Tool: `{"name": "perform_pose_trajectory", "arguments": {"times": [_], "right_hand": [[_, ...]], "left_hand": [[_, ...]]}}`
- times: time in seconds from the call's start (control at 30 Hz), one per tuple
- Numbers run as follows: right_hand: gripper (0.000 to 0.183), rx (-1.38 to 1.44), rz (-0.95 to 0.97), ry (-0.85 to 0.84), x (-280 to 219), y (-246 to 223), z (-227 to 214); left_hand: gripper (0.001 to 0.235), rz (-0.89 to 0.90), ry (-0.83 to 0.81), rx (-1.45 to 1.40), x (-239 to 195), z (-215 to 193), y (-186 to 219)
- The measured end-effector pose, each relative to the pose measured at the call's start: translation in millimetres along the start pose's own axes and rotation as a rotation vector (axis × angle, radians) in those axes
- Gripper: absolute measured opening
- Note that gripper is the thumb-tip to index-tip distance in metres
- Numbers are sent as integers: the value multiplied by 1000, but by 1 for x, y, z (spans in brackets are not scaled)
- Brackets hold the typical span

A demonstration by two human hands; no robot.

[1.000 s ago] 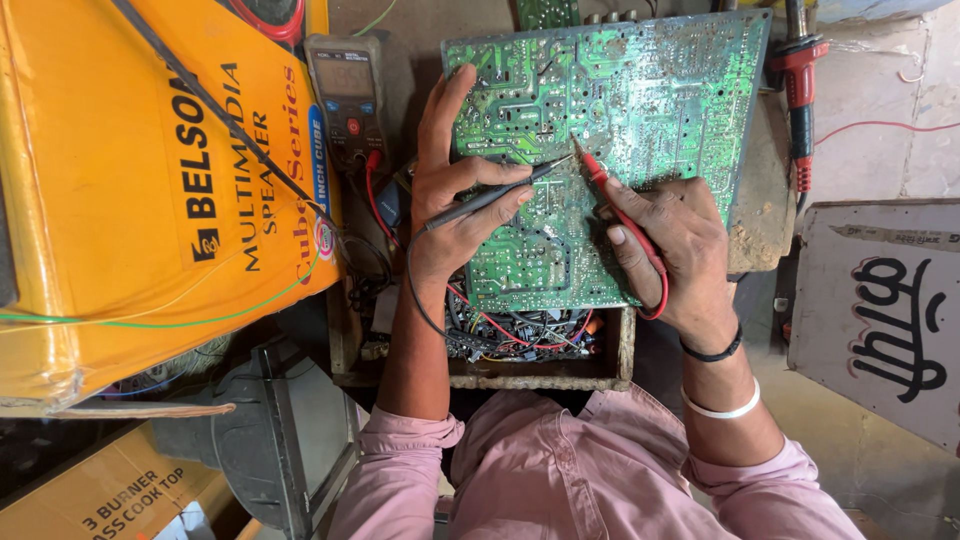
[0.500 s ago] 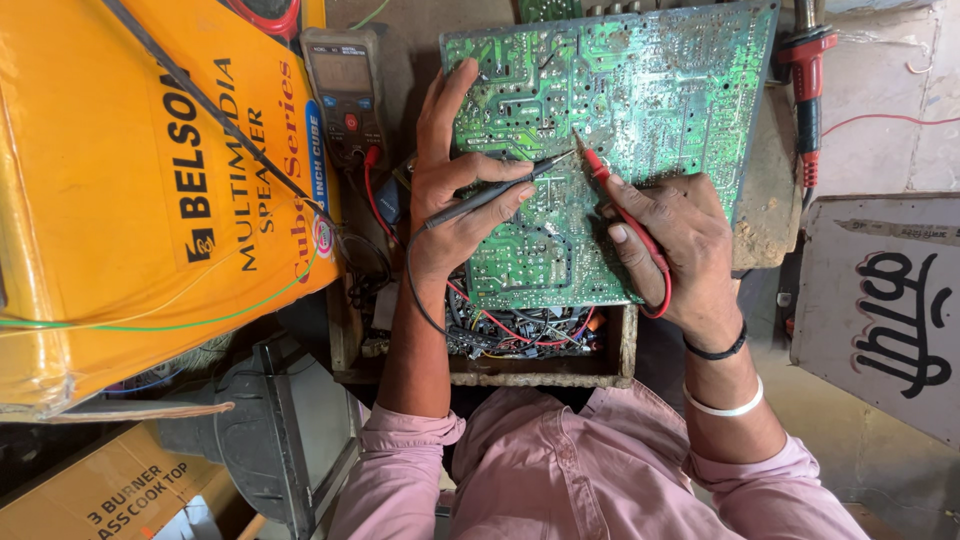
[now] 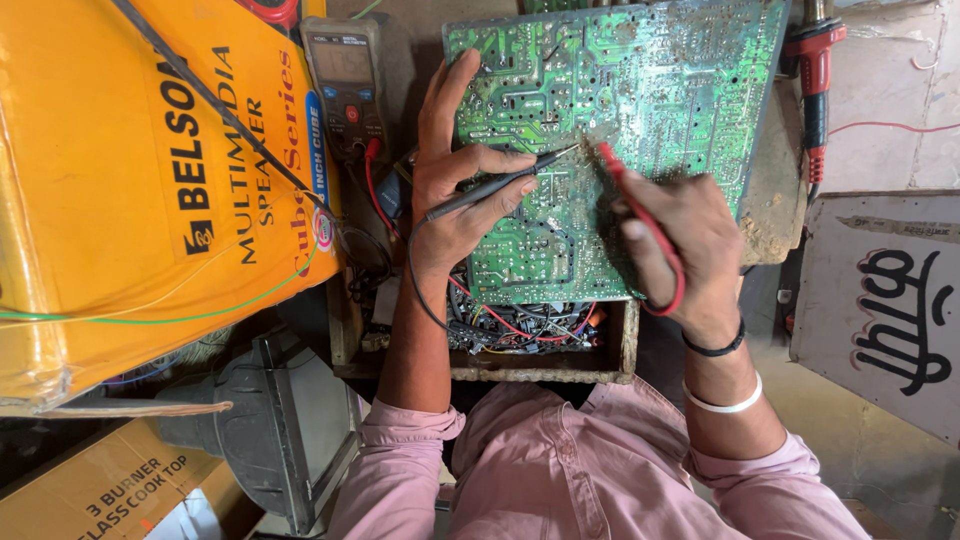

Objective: The person holds a green circuit board and uses multimeter probes to test various points on the board. The person moves the probes across different solder joints and components while keeping the board steady with the other hand.

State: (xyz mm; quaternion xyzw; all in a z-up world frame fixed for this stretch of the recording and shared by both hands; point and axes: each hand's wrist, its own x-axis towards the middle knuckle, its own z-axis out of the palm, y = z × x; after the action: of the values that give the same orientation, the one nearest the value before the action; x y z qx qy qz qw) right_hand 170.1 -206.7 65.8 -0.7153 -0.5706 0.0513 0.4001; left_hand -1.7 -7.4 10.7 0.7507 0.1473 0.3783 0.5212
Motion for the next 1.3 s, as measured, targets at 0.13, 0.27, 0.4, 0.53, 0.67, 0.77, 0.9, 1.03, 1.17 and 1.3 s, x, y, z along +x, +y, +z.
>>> {"name": "perform_pose_trajectory", "arguments": {"times": [0.13,0.27,0.4,0.53,0.67,0.77,0.9,1.03,1.17,1.3], "right_hand": [[23,175,6,104,-6,4,-1],[21,179,-128,-46,-1,6,-2],[24,118,-139,-111,4,0,-3],[26,103,-109,-127,7,-6,-4],[28,72,-125,-145,8,-6,-4],[28,60,-99,-152,9,-7,-3],[29,23,-131,-130,7,-7,-1],[31,-15,-158,-132,6,-6,-1],[34,-22,-152,-143,5,-7,-2],[34,-37,-155,-137,4,-8,-1]], "left_hand": [[15,18,-4,17,0,0,-2],[16,31,0,46,-1,0,-4],[15,29,11,52,-1,2,-5],[15,18,12,57,-1,2,-4],[14,11,11,45,-2,2,-3],[15,18,12,68,0,2,-3],[16,17,15,69,0,2,-3],[15,18,11,57,1,2,-2],[15,11,2,52,2,1,0],[14,21,-10,55,2,0,0]]}}
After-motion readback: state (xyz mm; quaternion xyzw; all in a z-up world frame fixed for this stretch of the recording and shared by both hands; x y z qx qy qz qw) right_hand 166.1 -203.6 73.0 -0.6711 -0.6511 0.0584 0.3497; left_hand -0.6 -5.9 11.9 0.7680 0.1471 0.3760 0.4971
